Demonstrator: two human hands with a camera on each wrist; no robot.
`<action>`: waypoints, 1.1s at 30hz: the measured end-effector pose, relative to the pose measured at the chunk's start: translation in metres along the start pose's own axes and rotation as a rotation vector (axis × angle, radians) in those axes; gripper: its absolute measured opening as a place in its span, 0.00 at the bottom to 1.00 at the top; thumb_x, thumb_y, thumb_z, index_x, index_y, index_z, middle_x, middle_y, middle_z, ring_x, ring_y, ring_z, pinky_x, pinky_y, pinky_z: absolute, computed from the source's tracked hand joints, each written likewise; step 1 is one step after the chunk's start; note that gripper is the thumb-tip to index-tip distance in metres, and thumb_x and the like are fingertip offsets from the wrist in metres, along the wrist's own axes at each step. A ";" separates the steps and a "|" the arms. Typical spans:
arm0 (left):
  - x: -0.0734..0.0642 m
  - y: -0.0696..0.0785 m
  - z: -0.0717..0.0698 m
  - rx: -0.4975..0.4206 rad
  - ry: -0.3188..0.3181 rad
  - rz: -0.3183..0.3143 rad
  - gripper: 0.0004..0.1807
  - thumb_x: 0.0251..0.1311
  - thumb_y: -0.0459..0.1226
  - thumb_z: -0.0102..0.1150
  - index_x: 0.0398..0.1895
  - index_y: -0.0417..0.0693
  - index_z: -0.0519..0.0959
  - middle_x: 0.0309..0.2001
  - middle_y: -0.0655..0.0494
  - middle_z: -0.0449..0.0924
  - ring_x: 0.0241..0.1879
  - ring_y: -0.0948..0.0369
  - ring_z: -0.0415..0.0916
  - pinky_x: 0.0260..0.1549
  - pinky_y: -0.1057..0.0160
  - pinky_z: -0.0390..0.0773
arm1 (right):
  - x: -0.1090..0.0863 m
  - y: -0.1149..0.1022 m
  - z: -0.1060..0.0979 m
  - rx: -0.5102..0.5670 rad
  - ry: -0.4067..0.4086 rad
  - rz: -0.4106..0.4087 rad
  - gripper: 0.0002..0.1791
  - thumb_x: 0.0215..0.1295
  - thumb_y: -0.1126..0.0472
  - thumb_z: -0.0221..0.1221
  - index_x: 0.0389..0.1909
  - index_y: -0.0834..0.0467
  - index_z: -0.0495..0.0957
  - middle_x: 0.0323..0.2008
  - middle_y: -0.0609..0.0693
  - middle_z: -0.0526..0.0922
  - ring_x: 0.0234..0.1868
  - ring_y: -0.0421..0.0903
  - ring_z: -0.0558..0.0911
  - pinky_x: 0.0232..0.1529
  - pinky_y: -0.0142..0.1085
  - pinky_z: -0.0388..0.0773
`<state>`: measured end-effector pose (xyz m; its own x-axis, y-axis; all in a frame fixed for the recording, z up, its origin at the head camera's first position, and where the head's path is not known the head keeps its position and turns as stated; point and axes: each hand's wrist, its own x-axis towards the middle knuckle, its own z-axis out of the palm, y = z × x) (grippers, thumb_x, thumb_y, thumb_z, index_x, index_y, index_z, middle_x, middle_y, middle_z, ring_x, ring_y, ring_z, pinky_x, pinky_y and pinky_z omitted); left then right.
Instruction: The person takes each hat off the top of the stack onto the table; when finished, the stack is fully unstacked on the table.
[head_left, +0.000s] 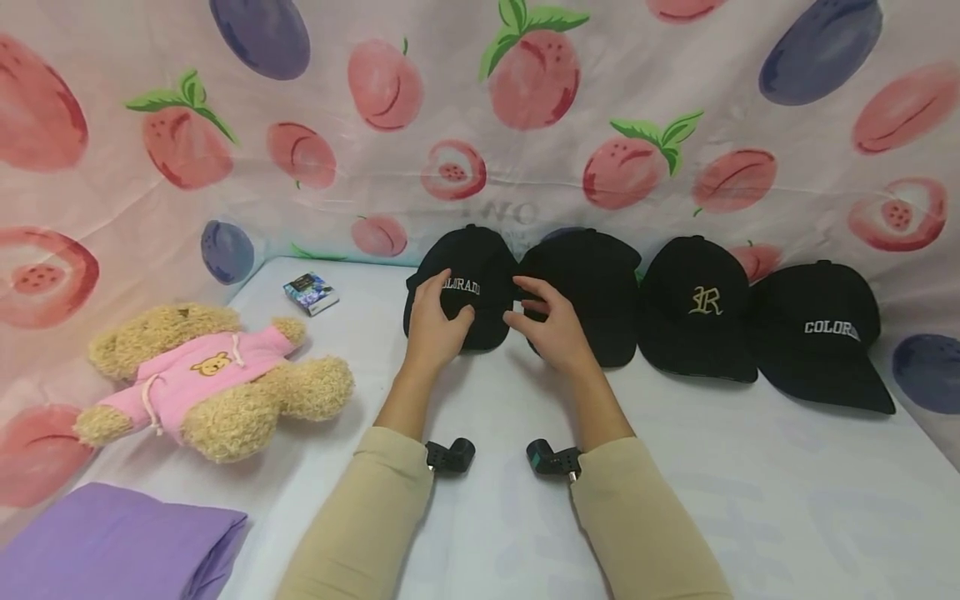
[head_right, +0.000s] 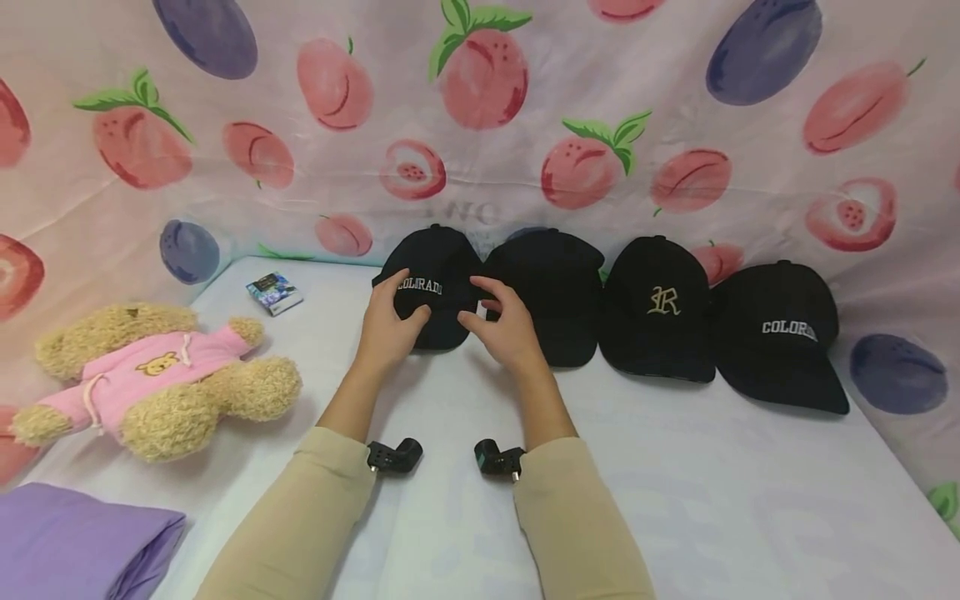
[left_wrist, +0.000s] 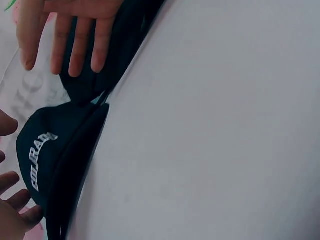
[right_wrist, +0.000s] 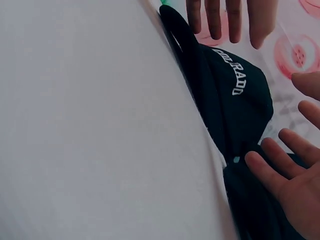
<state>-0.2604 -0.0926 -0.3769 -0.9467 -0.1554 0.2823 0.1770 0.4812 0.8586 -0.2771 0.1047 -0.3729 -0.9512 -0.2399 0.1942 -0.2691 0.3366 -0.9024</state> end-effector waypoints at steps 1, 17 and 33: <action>0.000 -0.002 -0.002 0.002 0.003 -0.012 0.37 0.65 0.37 0.59 0.78 0.44 0.64 0.77 0.45 0.61 0.78 0.49 0.57 0.78 0.48 0.56 | 0.000 0.000 0.001 0.003 -0.006 0.003 0.32 0.70 0.57 0.64 0.74 0.51 0.70 0.76 0.50 0.66 0.72 0.57 0.72 0.64 0.57 0.76; 0.000 -0.022 -0.015 0.027 0.073 -0.230 0.36 0.63 0.37 0.56 0.77 0.44 0.66 0.77 0.42 0.60 0.77 0.44 0.56 0.77 0.47 0.58 | 0.000 -0.001 0.013 -0.091 -0.072 0.077 0.32 0.71 0.55 0.63 0.74 0.52 0.69 0.77 0.56 0.63 0.73 0.59 0.72 0.65 0.56 0.76; -0.001 -0.022 -0.018 0.166 -0.057 -0.266 0.38 0.63 0.39 0.57 0.77 0.36 0.62 0.74 0.30 0.59 0.77 0.40 0.51 0.77 0.44 0.55 | -0.002 -0.004 0.022 -0.180 -0.107 0.182 0.33 0.70 0.51 0.63 0.75 0.48 0.68 0.78 0.57 0.61 0.74 0.59 0.70 0.69 0.55 0.73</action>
<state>-0.2580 -0.1184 -0.3882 -0.9683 -0.2480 0.0286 -0.1207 0.5652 0.8161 -0.2712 0.0836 -0.3779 -0.9674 -0.2528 -0.0150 -0.1273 0.5367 -0.8341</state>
